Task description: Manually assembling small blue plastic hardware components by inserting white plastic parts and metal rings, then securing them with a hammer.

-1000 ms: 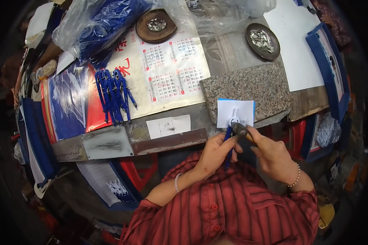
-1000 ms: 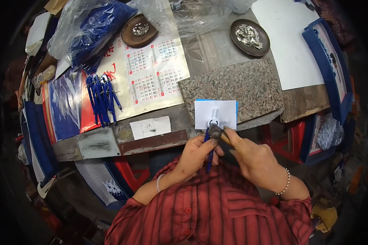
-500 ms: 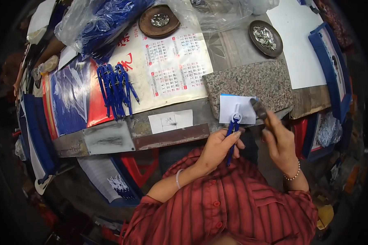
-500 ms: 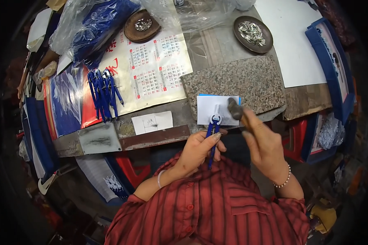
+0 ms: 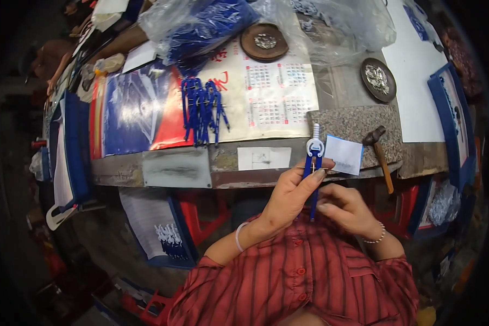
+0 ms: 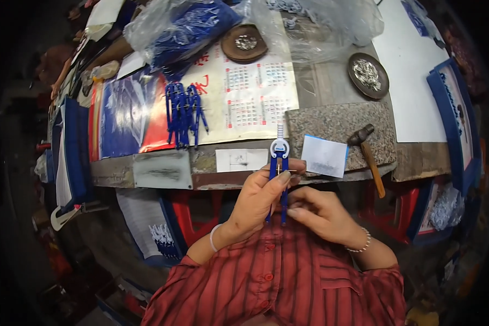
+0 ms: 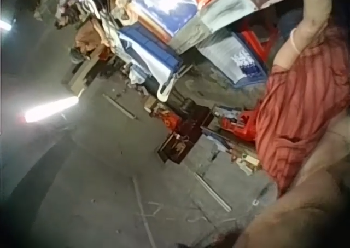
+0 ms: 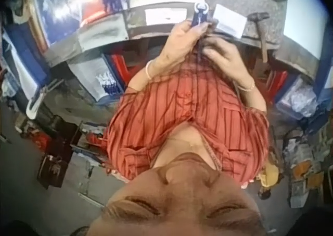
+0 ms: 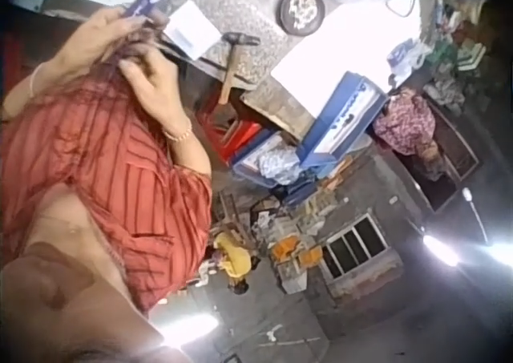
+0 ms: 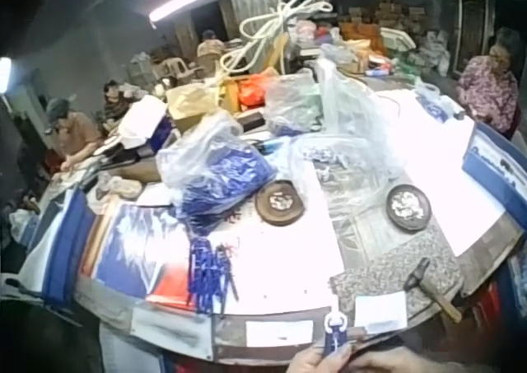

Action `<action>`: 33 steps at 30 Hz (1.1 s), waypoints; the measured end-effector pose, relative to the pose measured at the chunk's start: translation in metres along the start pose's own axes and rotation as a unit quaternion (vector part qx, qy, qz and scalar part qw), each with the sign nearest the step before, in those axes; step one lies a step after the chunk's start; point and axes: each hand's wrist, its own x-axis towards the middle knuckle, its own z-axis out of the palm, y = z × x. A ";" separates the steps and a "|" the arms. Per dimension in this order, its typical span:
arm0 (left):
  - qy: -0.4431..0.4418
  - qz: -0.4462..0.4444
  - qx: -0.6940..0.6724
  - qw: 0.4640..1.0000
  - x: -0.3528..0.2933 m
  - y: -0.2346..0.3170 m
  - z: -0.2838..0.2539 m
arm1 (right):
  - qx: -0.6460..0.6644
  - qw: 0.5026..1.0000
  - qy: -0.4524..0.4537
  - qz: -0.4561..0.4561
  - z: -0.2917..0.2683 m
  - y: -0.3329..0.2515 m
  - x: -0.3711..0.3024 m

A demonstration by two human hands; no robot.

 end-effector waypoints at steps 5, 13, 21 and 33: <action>0.008 0.084 0.102 0.991 -0.024 0.010 -0.015 | 0.166 0.986 -0.025 0.022 0.035 -0.004 0.021; 0.071 0.079 0.160 0.981 -0.065 0.015 -0.047 | 0.126 0.987 -0.078 0.062 0.048 -0.005 0.029; 0.109 0.180 0.346 0.915 -0.077 0.026 -0.052 | 0.022 0.997 -0.068 0.031 0.062 -0.011 0.033; 0.048 0.072 0.234 0.968 -0.059 0.032 -0.046 | 0.153 0.987 -0.033 0.044 0.061 -0.010 0.021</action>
